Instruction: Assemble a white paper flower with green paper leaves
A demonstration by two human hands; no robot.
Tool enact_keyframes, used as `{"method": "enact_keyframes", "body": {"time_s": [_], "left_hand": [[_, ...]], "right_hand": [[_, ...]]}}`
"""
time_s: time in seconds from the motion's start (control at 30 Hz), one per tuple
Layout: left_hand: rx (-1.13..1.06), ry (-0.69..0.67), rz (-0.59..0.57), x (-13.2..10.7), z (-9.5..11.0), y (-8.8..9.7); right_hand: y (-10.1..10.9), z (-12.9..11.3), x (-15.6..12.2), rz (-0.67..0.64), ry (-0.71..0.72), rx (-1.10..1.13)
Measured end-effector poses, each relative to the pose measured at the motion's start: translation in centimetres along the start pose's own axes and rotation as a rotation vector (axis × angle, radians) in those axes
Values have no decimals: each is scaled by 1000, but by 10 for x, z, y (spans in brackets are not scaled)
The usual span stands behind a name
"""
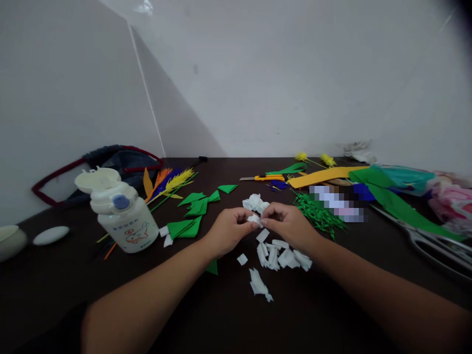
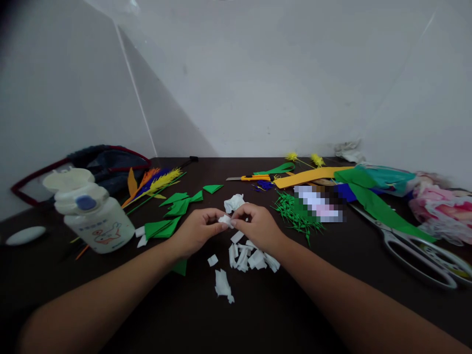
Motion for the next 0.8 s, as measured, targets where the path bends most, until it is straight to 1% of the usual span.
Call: {"method": "enact_keyframes", "body": {"time_s": [0.07, 0.13, 0.23, 0.37, 0.47, 0.63, 0.8], "left_hand": [[17, 3, -7, 0, 0, -1], [60, 3, -4, 0, 0, -1], [185, -23, 29, 0, 2, 1], [369, -72, 97, -3, 9, 4], [473, -97, 119, -5, 14, 5], [530, -135, 112, -6, 17, 7], [559, -145, 89, -4, 17, 9]], "right_hand": [[0, 4, 0, -2, -24, 25], [0, 5, -1, -8, -13, 46], [-2, 1, -2, -33, 7, 72], [-1, -5, -4, -26, 20, 20], [2, -8, -3, -8, 41, -19], [1, 1, -2, 2, -22, 31], [-6, 6, -1, -33, -43, 80]]}}
Point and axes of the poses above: each hand's wrist, its own x-axis towards the middle knuckle, its own y-axis out of the back of the hand, z = x × y, the point moved 9 cm from there along x, towards the middle knuckle, and after that the axes turned 4 degrees about y, right-handed, at the moved point
